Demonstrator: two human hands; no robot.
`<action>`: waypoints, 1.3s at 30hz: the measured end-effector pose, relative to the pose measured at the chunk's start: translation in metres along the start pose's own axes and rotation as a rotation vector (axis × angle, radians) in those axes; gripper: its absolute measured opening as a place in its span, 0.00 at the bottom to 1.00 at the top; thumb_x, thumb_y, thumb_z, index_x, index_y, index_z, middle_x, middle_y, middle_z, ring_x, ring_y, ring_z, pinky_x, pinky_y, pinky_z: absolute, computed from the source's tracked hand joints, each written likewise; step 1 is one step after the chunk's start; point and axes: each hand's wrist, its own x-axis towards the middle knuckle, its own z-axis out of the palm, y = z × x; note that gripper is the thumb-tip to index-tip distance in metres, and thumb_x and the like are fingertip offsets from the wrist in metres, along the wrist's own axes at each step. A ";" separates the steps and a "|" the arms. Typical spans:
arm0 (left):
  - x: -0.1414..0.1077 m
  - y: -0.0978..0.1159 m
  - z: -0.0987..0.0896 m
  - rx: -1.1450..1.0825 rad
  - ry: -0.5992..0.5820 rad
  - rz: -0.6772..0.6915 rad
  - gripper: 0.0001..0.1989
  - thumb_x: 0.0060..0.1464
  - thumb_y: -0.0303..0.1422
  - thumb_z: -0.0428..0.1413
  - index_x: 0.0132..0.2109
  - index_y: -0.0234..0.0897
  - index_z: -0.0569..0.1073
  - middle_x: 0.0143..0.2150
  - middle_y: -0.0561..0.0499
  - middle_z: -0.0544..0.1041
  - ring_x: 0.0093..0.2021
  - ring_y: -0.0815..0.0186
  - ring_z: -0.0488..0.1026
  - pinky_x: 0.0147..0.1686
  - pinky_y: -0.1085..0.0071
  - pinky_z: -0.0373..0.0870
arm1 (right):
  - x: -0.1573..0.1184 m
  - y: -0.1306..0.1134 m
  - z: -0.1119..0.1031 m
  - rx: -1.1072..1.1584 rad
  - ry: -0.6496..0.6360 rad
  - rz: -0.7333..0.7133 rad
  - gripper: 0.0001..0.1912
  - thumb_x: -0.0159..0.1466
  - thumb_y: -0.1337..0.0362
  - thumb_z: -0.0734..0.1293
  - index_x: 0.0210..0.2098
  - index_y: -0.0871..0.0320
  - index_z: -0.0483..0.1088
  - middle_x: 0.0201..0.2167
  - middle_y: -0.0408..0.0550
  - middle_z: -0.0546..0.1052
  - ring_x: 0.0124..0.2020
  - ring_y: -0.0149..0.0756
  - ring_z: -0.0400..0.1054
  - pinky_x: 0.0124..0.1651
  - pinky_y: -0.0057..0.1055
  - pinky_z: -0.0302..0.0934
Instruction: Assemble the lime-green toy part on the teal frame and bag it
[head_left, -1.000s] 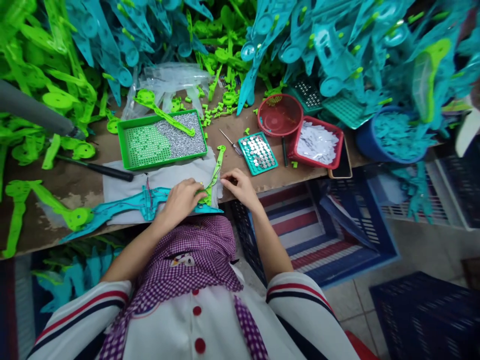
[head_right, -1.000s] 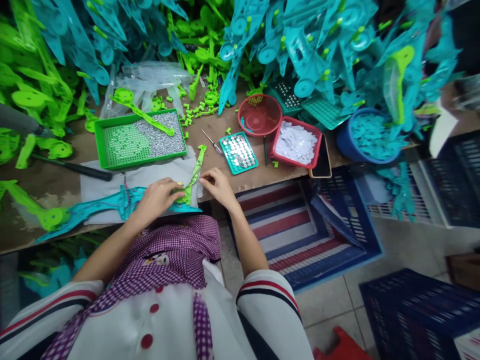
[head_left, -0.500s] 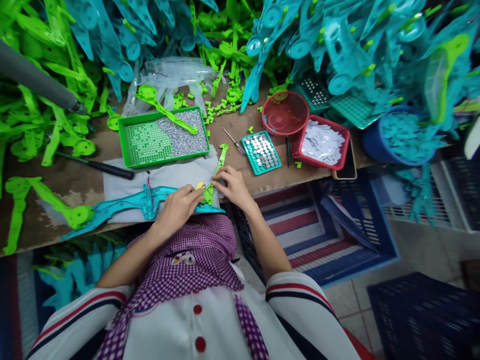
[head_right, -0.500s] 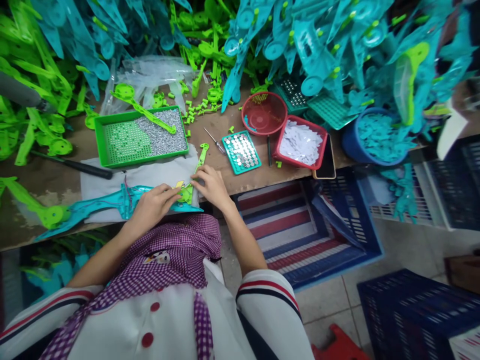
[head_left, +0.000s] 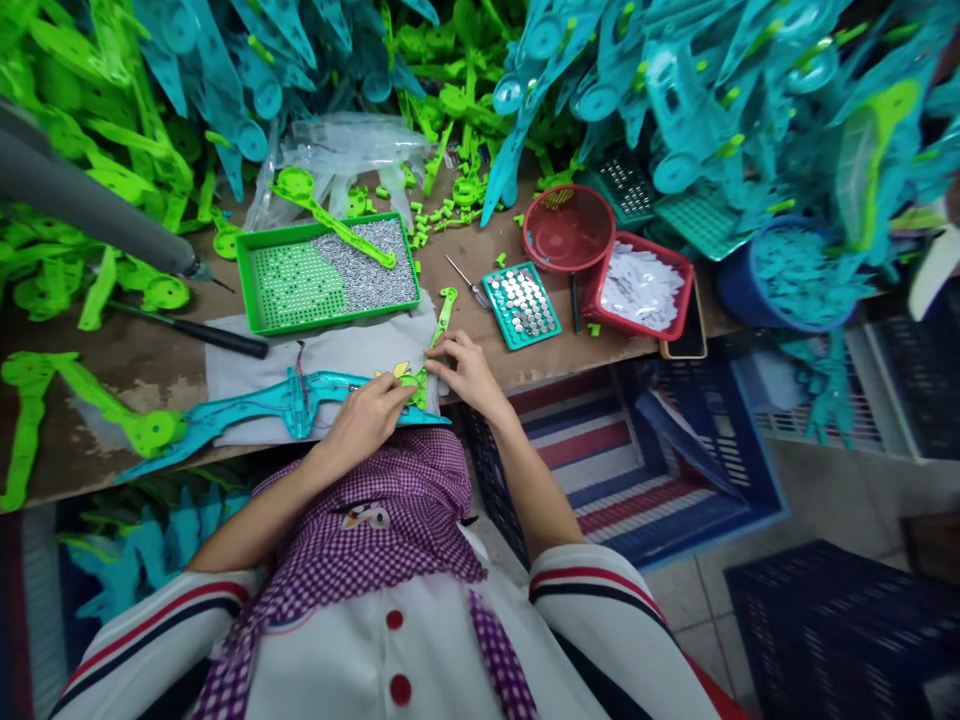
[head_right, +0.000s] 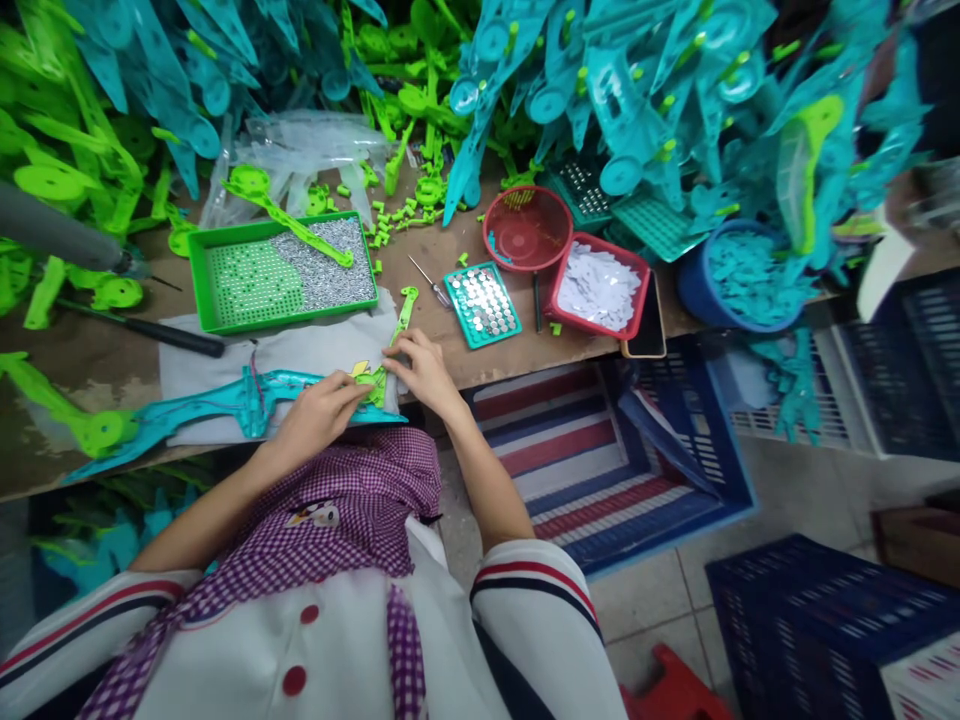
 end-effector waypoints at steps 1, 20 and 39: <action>-0.002 -0.002 0.000 -0.029 0.017 0.010 0.13 0.65 0.26 0.51 0.50 0.37 0.77 0.39 0.48 0.75 0.38 0.65 0.75 0.38 0.71 0.73 | 0.000 0.000 -0.001 0.007 -0.004 -0.006 0.11 0.65 0.57 0.67 0.41 0.56 0.77 0.44 0.50 0.73 0.50 0.41 0.69 0.55 0.42 0.61; 0.003 0.009 -0.012 0.271 -0.190 0.022 0.15 0.63 0.23 0.48 0.49 0.36 0.77 0.41 0.44 0.74 0.39 0.61 0.74 0.38 0.67 0.73 | 0.002 -0.003 0.003 0.059 0.038 0.031 0.09 0.62 0.59 0.69 0.39 0.56 0.78 0.43 0.48 0.73 0.49 0.40 0.69 0.56 0.40 0.62; 0.005 -0.024 -0.021 0.161 -0.069 0.087 0.14 0.63 0.24 0.50 0.48 0.38 0.77 0.41 0.47 0.75 0.38 0.64 0.74 0.39 0.68 0.73 | -0.002 -0.003 -0.004 -0.013 -0.059 0.000 0.12 0.64 0.62 0.66 0.45 0.55 0.76 0.48 0.51 0.71 0.53 0.42 0.67 0.59 0.45 0.59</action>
